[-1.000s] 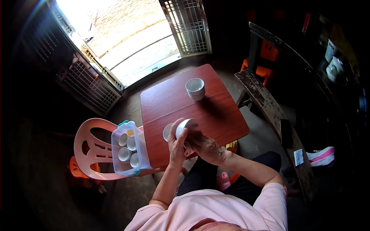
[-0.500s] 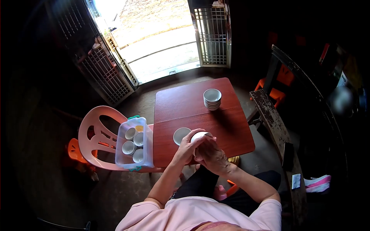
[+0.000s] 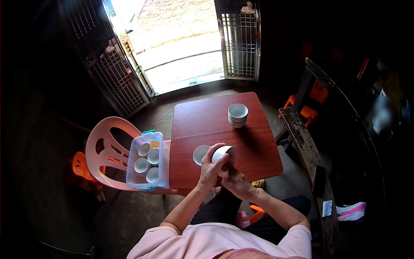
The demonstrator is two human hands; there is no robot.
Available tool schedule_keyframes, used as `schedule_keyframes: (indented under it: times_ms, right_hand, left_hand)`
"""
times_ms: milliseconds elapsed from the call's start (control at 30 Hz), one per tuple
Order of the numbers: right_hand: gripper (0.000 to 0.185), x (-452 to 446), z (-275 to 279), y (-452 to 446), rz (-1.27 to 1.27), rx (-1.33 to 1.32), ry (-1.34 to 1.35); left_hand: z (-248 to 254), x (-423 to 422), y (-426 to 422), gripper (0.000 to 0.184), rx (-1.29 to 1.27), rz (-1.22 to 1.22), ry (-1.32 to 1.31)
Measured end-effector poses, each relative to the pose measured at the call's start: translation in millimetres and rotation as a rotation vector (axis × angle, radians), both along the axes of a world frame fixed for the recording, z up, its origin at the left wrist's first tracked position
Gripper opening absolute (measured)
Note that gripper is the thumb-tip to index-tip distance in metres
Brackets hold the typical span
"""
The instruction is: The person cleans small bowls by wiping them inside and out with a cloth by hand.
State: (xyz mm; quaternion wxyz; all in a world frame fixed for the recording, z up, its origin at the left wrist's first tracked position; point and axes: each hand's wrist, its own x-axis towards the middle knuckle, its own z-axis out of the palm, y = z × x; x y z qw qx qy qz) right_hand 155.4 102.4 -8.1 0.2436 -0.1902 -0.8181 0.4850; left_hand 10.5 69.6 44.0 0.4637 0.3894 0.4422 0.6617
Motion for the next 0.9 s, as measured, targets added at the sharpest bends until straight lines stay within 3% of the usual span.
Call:
schedule_keyframes:
  times_ms: [67,100,167,200,233,300,400,433,500,600,733,833,867,900]
  right_hand:
    - [0.053,9.2,-6.0,-3.5,0.162,-0.921,0.504]
    - [0.050,7.3,29.8,-8.5,0.053,-1.132,0.546]
    - [0.050,5.9,4.6,-8.2,0.034,-0.775,0.321]
    - [0.049,5.7,23.2,-15.3,-0.037,-0.385,-0.006]
    - [0.048,-0.2,11.1,-16.5,-0.129,0.223,-0.042]
    - [0.043,-5.5,31.2,-7.5,-0.194,0.702,0.050]
    - [0.041,-3.2,26.6,9.5,-0.262,0.895,0.093]
    - [0.041,-2.9,18.6,4.8,-0.216,0.680,0.108]
    - [0.043,-4.3,8.8,-11.8,-0.128,0.259,0.136]
    - [0.043,2.7,23.2,-18.5,-0.037,-0.363,0.050]
    - [0.046,-9.2,9.7,-12.7,-0.213,0.675,0.141]
    - [0.050,-9.0,1.0,6.9,-0.194,0.899,0.214]
    - [0.043,-9.9,-2.6,4.1,-0.210,0.880,0.195]
    - [0.039,-11.1,-4.7,-4.7,-0.233,0.669,0.205]
  left_hand:
    - [-16.3,-0.7,-0.7,0.047,0.117,0.096,0.148]
    - [-9.7,9.6,-5.0,0.049,0.192,0.163,0.187]
    - [-10.9,10.0,-1.7,0.048,0.257,0.184,0.257]
    - [-10.2,8.9,-0.2,0.045,0.180,0.103,0.156]
    - [-9.3,4.9,-0.6,0.043,0.102,0.019,0.058]
    - [-5.1,0.7,4.0,0.041,0.093,-0.056,-0.085]
    - [-2.9,1.8,5.3,0.040,0.076,-0.001,-0.072]
    - [-4.9,-3.3,-0.5,0.040,0.068,-0.046,0.006]
    - [-16.6,3.3,-0.1,0.040,0.099,0.121,0.257]
    - [-21.5,8.6,-1.6,0.039,0.168,0.129,0.137]
    - [2.2,-9.3,0.3,0.031,-0.085,-0.203,-0.134]
    - [5.2,-12.2,1.3,0.033,-0.057,-0.198,-0.005]
    - [2.5,-11.7,1.3,0.034,-0.063,-0.182,-0.038]
    - [-0.7,-9.3,-0.1,0.035,-0.048,-0.140,-0.053]
